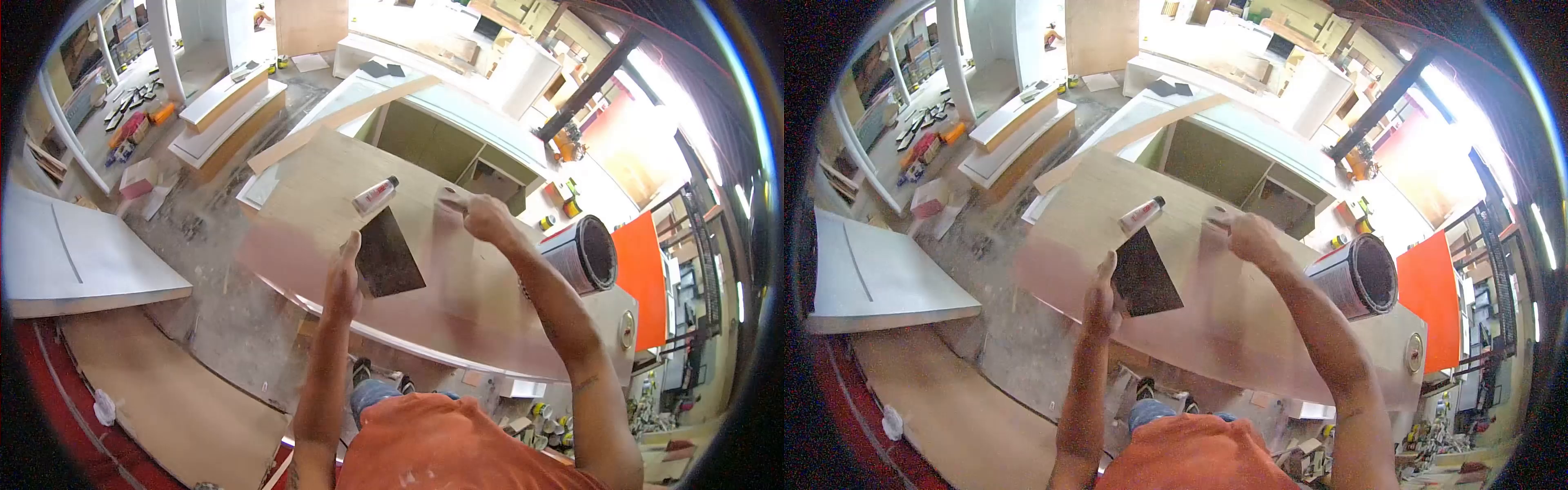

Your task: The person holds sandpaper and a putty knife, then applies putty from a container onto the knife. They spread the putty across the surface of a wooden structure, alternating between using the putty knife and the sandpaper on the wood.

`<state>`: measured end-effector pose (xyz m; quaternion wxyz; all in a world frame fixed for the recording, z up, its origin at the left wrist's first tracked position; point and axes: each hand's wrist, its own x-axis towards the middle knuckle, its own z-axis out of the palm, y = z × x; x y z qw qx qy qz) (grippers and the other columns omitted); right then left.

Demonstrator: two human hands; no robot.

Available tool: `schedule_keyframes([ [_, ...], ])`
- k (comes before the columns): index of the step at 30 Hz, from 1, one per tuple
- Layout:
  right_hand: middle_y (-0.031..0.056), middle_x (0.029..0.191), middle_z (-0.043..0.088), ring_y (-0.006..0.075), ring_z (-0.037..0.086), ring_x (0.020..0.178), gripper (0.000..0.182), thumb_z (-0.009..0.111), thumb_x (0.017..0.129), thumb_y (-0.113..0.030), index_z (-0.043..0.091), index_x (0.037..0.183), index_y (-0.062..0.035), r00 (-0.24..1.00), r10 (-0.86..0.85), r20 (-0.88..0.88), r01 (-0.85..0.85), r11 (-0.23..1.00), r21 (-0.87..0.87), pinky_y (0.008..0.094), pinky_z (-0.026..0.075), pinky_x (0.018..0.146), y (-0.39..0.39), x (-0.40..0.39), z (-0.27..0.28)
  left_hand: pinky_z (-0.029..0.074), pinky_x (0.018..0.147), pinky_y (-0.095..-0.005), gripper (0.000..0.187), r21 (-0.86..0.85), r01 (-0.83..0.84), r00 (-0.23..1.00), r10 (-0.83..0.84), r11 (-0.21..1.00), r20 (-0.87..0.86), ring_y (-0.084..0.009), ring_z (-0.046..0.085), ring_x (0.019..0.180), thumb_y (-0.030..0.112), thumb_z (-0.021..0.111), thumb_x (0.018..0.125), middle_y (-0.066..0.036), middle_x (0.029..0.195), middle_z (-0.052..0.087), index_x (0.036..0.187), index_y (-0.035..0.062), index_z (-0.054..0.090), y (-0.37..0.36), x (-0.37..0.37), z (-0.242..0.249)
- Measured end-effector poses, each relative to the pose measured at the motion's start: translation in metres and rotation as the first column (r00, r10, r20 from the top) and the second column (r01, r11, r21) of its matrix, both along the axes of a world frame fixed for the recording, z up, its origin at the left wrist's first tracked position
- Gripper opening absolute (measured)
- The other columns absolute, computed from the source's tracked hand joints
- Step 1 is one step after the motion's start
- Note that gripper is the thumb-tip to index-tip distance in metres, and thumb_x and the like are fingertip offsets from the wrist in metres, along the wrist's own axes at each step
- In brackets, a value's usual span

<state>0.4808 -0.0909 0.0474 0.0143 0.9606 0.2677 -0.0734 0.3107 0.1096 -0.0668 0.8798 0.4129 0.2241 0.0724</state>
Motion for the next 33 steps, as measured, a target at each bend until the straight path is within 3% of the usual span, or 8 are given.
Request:
schedule_keyframes([
  [3, 0.0197, 0.105, 0.067, 0.0341, 0.065, 0.098, 0.038, 0.051, 0.079, -0.008, 0.069, 0.112, -0.0135, 0.995, 0.032, 0.091, -0.044, 0.989, 0.138, 0.0446, 0.051, 0.085, -0.005, 0.044, -0.013, 0.041, 0.098, -0.0355, 0.059, -0.038, -0.015, 0.999, 0.016, 0.999, 0.036, -0.0225, 0.052, 0.113, 0.047, 0.052, 0.095, -0.013, 0.12, 0.056, 0.128, -0.001, 0.049, -0.003, -0.01, 0.002],
  [7, 0.0189, 0.102, 0.066, 0.0365, 0.062, 0.099, 0.039, 0.05, 0.079, -0.008, 0.067, 0.113, -0.0128, 0.992, 0.065, 0.105, -0.063, 0.998, -0.023, 0.045, 0.048, 0.087, -0.001, 0.066, -0.044, 0.044, 0.096, -0.037, 0.054, -0.153, -0.093, 0.99, 0.075, 0.984, -0.12, -0.0217, 0.053, 0.112, 0.044, 0.056, 0.093, -0.013, 0.116, 0.056, 0.125, 0.0005, 0.05, -0.008, -0.041, 0.028],
  [16, 0.0159, 0.104, 0.059, 0.0359, 0.059, 0.094, 0.037, 0.052, 0.075, -0.002, 0.065, 0.11, -0.0038, 0.966, 0.181, 0.187, -0.191, 0.981, 0.034, 0.0436, 0.049, 0.085, -0.01, -0.008, -0.071, 0.052, 0.087, -0.0495, 0.048, -0.515, -0.166, 0.975, 0.218, 0.841, 0.04, -0.0296, 0.062, 0.103, 0.041, 0.054, 0.094, -0.013, 0.115, 0.06, 0.124, 0.0035, 0.05, -0.021, -0.071, -0.004],
  [27, 0.0157, 0.105, 0.059, 0.0339, 0.059, 0.094, 0.043, 0.058, 0.076, -0.006, 0.061, 0.118, -0.0035, 0.967, 0.255, -0.03, -0.255, 0.967, -0.002, 0.0417, 0.05, 0.082, -0.017, -0.16, -0.039, 0.052, 0.089, -0.0464, 0.045, -0.412, -0.248, 0.968, 0.234, 0.876, -0.086, -0.0293, 0.062, 0.104, 0.04, 0.051, 0.096, -0.012, 0.114, 0.061, 0.122, 0.0037, 0.054, -0.03, -0.094, 0.023],
  [29, 0.0197, 0.112, 0.058, 0.0355, 0.058, 0.101, 0.043, 0.062, 0.078, -0.008, 0.059, 0.121, -0.004, 0.91, 0.238, -0.338, -0.224, 0.971, 0.081, 0.0393, 0.05, 0.085, -0.026, -0.148, -0.006, 0.051, 0.091, -0.0474, 0.045, -0.406, -0.197, 0.98, 0.185, 0.892, -0.069, -0.0308, 0.061, 0.107, 0.038, 0.05, 0.096, -0.014, 0.116, 0.061, 0.124, 0.0024, 0.052, -0.041, -0.094, 0.02],
  [30, 0.0197, 0.112, 0.058, 0.0355, 0.058, 0.101, 0.043, 0.062, 0.078, -0.008, 0.059, 0.121, -0.004, 0.913, 0.238, -0.332, -0.223, 0.971, 0.083, 0.0393, 0.05, 0.085, -0.029, -0.156, 0.005, 0.051, 0.092, -0.0478, 0.046, -0.522, -0.076, 0.992, 0.117, 0.849, 0.046, -0.031, 0.061, 0.107, 0.037, 0.049, 0.097, -0.014, 0.116, 0.061, 0.125, 0.0017, 0.052, -0.05, -0.096, 0.016],
  [32, 0.0226, 0.119, 0.056, 0.0352, 0.055, 0.111, 0.037, 0.065, 0.082, -0.009, 0.06, 0.118, -0.0055, 0.949, 0.311, -0.051, -0.19, 0.694, 0.694, 0.04, 0.047, 0.094, -0.036, -0.174, 0.021, 0.05, 0.092, -0.0472, 0.048, -0.675, 0.055, 0.991, 0.041, 0.736, 0.126, -0.031, 0.061, 0.104, 0.037, 0.046, 0.097, -0.016, 0.116, 0.061, 0.127, 0.0001, 0.051, -0.07, -0.097, 0.014],
  [33, 0.0226, 0.119, 0.056, 0.0352, 0.055, 0.111, 0.037, 0.065, 0.082, -0.009, 0.06, 0.118, -0.0055, 0.945, 0.324, -0.049, -0.203, 0.696, 0.689, 0.04, 0.047, 0.094, -0.041, -0.181, 0.024, 0.05, 0.092, -0.0472, 0.048, -0.68, 0.048, 0.99, 0.057, 0.732, 0.13, -0.031, 0.061, 0.104, 0.037, 0.046, 0.097, -0.016, 0.116, 0.061, 0.127, 0.0001, 0.051, -0.083, -0.095, 0.015],
])
